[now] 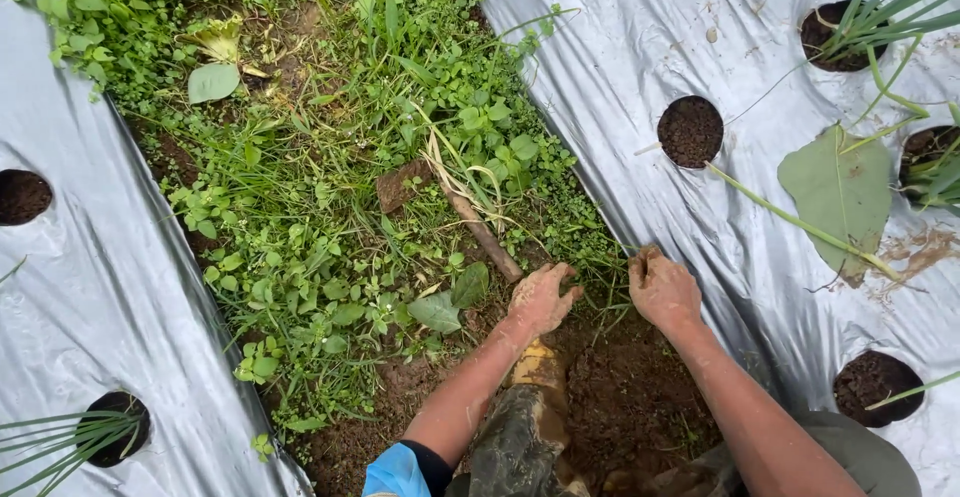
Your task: The person kneels between rows of onions growing through plastic mulch and pulls weeds by hand from the soil between the rows. They gather the uprooted weeds and discard them onto the ground.
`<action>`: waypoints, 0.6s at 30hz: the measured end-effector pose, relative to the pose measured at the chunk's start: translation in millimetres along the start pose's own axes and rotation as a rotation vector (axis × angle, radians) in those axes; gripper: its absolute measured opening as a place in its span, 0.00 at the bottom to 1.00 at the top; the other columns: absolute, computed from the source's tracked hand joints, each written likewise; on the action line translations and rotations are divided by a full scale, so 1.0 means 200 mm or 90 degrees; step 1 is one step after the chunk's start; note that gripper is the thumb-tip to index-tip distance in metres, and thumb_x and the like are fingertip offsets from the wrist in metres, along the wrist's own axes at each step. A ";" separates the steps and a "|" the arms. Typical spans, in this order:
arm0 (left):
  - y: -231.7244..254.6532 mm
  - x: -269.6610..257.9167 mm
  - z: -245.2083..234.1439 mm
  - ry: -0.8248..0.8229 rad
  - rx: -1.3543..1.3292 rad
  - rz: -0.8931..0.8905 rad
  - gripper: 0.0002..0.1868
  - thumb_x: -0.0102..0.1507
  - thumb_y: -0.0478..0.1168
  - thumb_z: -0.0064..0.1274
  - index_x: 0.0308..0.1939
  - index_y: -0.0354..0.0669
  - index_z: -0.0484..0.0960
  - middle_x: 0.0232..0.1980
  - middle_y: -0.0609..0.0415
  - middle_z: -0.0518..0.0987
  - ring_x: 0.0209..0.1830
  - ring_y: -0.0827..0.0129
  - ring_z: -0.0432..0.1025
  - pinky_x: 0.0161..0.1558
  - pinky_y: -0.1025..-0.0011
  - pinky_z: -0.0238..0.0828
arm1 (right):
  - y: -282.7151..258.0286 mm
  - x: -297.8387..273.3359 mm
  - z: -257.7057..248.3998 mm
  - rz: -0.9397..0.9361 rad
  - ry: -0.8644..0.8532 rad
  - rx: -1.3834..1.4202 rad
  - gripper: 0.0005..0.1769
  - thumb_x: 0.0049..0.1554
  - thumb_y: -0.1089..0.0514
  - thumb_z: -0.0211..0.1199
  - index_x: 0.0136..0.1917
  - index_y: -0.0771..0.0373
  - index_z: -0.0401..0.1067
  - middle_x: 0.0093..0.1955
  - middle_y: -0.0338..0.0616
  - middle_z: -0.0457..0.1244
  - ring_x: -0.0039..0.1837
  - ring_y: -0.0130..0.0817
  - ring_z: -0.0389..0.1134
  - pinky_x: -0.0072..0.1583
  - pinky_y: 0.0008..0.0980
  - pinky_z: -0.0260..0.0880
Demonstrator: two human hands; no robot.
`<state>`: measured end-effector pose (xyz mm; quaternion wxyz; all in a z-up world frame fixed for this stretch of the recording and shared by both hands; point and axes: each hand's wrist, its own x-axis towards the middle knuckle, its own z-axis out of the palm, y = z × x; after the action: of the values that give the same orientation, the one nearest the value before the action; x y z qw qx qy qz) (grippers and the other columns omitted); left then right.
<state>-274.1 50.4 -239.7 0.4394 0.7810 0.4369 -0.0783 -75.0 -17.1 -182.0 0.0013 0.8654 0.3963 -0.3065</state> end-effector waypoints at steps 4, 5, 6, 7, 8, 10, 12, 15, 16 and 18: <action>-0.02 0.06 0.16 -0.002 -0.028 -0.010 0.15 0.67 0.51 0.50 0.57 0.59 0.77 0.57 0.51 0.79 0.63 0.50 0.73 0.58 0.49 0.75 | 0.07 0.05 0.07 -0.006 0.039 0.022 0.21 0.65 0.46 0.46 0.59 0.59 0.74 0.48 0.64 0.70 0.58 0.64 0.71 0.57 0.59 0.74; -0.03 0.08 0.19 0.003 -0.042 -0.021 0.15 0.67 0.50 0.50 0.56 0.59 0.77 0.56 0.51 0.79 0.62 0.49 0.74 0.57 0.49 0.75 | 0.12 0.09 0.15 -0.016 0.015 0.001 0.20 0.65 0.46 0.47 0.60 0.57 0.73 0.46 0.61 0.71 0.56 0.63 0.72 0.56 0.59 0.75; -0.05 0.09 0.22 0.008 -0.055 -0.032 0.14 0.66 0.50 0.51 0.56 0.58 0.78 0.55 0.50 0.80 0.60 0.49 0.74 0.55 0.50 0.76 | 0.17 0.12 0.23 -0.025 -0.009 -0.020 0.19 0.64 0.47 0.48 0.61 0.55 0.72 0.45 0.59 0.71 0.55 0.61 0.73 0.55 0.58 0.75; -0.06 0.10 0.24 0.008 -0.057 -0.034 0.14 0.66 0.50 0.51 0.56 0.58 0.78 0.55 0.50 0.80 0.60 0.49 0.74 0.55 0.50 0.76 | 0.11 0.09 0.20 -0.027 -0.011 -0.021 0.19 0.64 0.47 0.48 0.61 0.55 0.72 0.45 0.59 0.71 0.55 0.61 0.73 0.55 0.58 0.75; -0.08 0.12 0.26 0.014 -0.070 -0.046 0.14 0.66 0.50 0.51 0.55 0.57 0.79 0.53 0.50 0.81 0.58 0.48 0.75 0.54 0.50 0.76 | 0.05 0.07 0.18 -0.035 -0.038 -0.086 0.22 0.64 0.42 0.47 0.61 0.57 0.69 0.46 0.59 0.71 0.56 0.60 0.74 0.56 0.57 0.75; -0.11 0.11 0.31 0.016 -0.083 -0.066 0.14 0.66 0.50 0.52 0.54 0.56 0.80 0.52 0.49 0.82 0.57 0.48 0.76 0.53 0.50 0.77 | -0.01 0.03 0.19 -0.046 -0.073 -0.150 0.27 0.63 0.38 0.46 0.62 0.59 0.67 0.47 0.60 0.70 0.56 0.59 0.74 0.57 0.56 0.75; -0.14 0.13 0.34 0.029 -0.106 -0.094 0.14 0.65 0.49 0.53 0.53 0.55 0.82 0.49 0.49 0.83 0.54 0.47 0.78 0.51 0.50 0.78 | -0.03 0.04 0.24 -0.021 -0.127 -0.191 0.36 0.63 0.32 0.42 0.59 0.66 0.69 0.49 0.61 0.71 0.57 0.60 0.73 0.56 0.55 0.75; -0.17 0.14 0.40 0.047 -0.128 -0.122 0.14 0.64 0.48 0.54 0.51 0.53 0.83 0.46 0.48 0.85 0.50 0.45 0.79 0.49 0.50 0.79 | -0.03 0.08 0.30 0.006 -0.154 -0.175 0.37 0.62 0.33 0.42 0.56 0.68 0.75 0.48 0.59 0.72 0.56 0.58 0.74 0.54 0.53 0.76; -0.18 0.13 0.42 0.049 -0.128 -0.123 0.14 0.64 0.48 0.54 0.51 0.53 0.83 0.46 0.48 0.85 0.50 0.45 0.79 0.49 0.50 0.79 | 0.00 0.11 0.35 0.003 -0.154 -0.175 0.37 0.62 0.33 0.42 0.56 0.68 0.75 0.48 0.59 0.72 0.56 0.58 0.74 0.54 0.53 0.76; -0.18 0.14 0.47 0.066 -0.154 -0.146 0.13 0.63 0.48 0.55 0.50 0.52 0.85 0.43 0.47 0.86 0.47 0.44 0.81 0.46 0.50 0.80 | 0.07 0.19 0.45 0.031 -0.140 -0.083 0.38 0.60 0.32 0.46 0.53 0.68 0.78 0.48 0.62 0.72 0.56 0.62 0.73 0.54 0.56 0.75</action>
<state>-260.9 4.9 -332.6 0.4953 0.6703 0.5515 -0.0348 -94.0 -23.7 -278.4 0.1082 0.8341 0.3917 -0.3730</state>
